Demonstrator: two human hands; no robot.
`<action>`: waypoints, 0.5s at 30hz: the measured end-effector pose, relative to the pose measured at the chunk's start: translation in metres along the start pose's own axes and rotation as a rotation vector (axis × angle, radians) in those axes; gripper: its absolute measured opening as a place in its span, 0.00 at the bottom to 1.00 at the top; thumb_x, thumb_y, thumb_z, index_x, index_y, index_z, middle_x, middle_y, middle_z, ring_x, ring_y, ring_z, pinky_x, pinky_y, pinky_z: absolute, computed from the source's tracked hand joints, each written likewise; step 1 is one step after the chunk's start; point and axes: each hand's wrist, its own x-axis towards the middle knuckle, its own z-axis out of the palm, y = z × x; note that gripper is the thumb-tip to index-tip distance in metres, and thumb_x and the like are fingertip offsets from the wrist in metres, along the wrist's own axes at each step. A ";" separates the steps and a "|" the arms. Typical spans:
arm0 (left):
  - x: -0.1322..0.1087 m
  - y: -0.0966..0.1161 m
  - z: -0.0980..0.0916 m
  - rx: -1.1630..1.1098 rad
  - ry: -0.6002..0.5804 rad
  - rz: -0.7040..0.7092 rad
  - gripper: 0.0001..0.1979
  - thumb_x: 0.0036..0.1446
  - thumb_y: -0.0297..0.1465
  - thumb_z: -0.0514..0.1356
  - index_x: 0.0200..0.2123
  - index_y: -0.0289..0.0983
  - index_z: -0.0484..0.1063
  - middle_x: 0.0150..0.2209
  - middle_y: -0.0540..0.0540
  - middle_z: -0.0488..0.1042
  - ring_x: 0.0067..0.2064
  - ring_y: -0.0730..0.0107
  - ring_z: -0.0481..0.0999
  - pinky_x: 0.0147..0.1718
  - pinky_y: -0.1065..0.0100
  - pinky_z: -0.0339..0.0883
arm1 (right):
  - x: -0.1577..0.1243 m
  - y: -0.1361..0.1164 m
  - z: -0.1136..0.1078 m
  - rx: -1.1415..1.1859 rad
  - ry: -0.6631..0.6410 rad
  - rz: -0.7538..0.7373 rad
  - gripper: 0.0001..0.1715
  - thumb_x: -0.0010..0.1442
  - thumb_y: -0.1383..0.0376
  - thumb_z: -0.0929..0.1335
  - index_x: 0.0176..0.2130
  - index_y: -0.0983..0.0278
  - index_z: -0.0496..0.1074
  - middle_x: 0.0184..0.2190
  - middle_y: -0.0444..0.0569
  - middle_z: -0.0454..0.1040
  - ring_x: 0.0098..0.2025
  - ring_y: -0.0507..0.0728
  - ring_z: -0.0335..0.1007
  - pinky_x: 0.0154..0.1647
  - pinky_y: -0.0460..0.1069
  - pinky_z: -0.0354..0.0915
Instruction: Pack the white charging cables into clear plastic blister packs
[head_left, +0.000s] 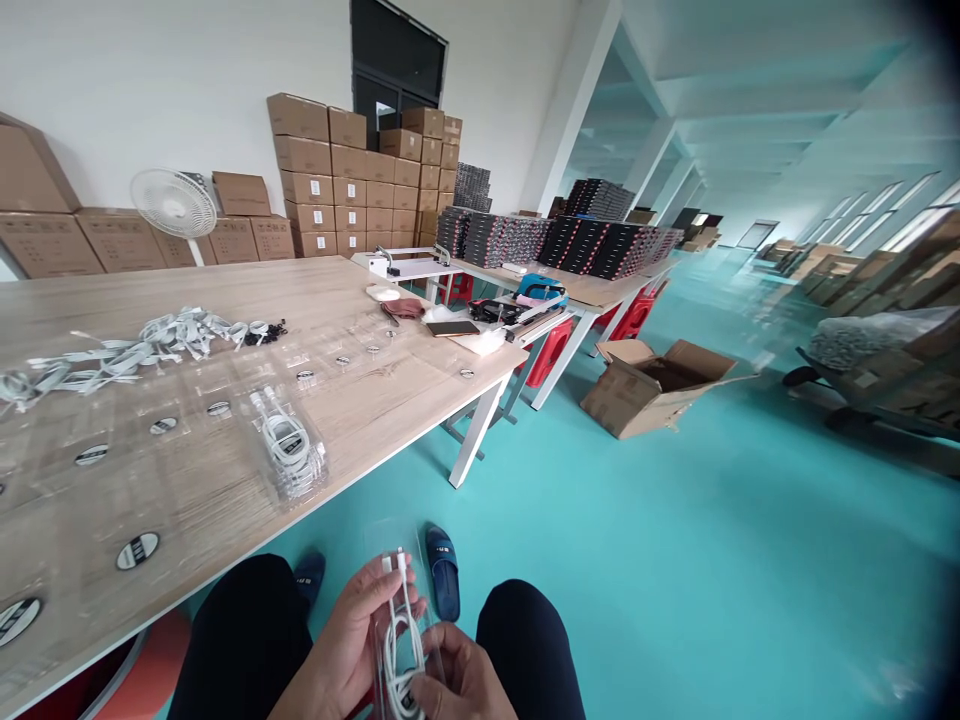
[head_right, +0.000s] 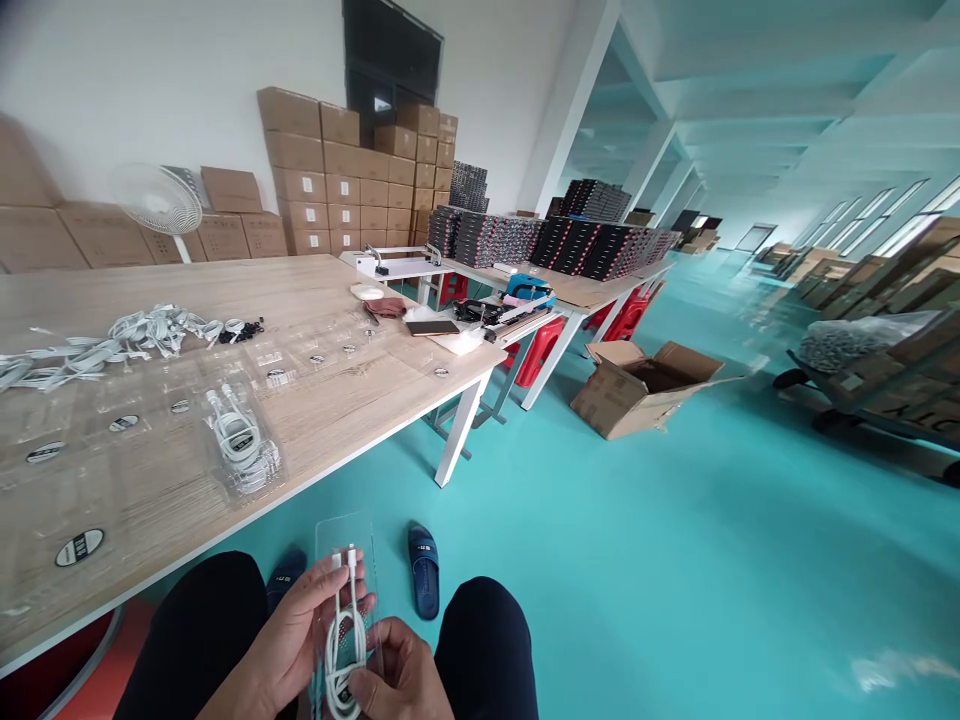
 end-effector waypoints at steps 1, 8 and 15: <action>0.000 0.000 0.000 -0.003 0.018 0.004 0.08 0.51 0.28 0.72 0.36 0.35 0.79 0.32 0.46 0.78 0.35 0.65 0.81 0.42 0.63 0.76 | -0.001 -0.002 0.001 0.008 -0.021 0.006 0.31 0.43 0.50 0.81 0.35 0.63 0.68 0.26 0.42 0.76 0.23 0.49 0.67 0.26 0.45 0.56; -0.001 -0.004 0.000 -0.008 -0.037 0.044 0.07 0.53 0.30 0.71 0.35 0.36 0.79 0.29 0.48 0.75 0.33 0.69 0.76 0.40 0.64 0.74 | -0.004 -0.005 0.005 0.023 -0.021 0.002 0.29 0.41 0.50 0.82 0.34 0.62 0.70 0.25 0.40 0.74 0.23 0.49 0.65 0.27 0.45 0.54; -0.003 -0.004 0.002 0.038 0.010 0.040 0.07 0.50 0.30 0.72 0.32 0.35 0.79 0.28 0.49 0.73 0.31 0.69 0.75 0.40 0.64 0.72 | -0.001 0.006 -0.003 -0.042 -0.050 0.045 0.29 0.43 0.49 0.81 0.33 0.62 0.69 0.23 0.40 0.72 0.22 0.48 0.62 0.27 0.45 0.54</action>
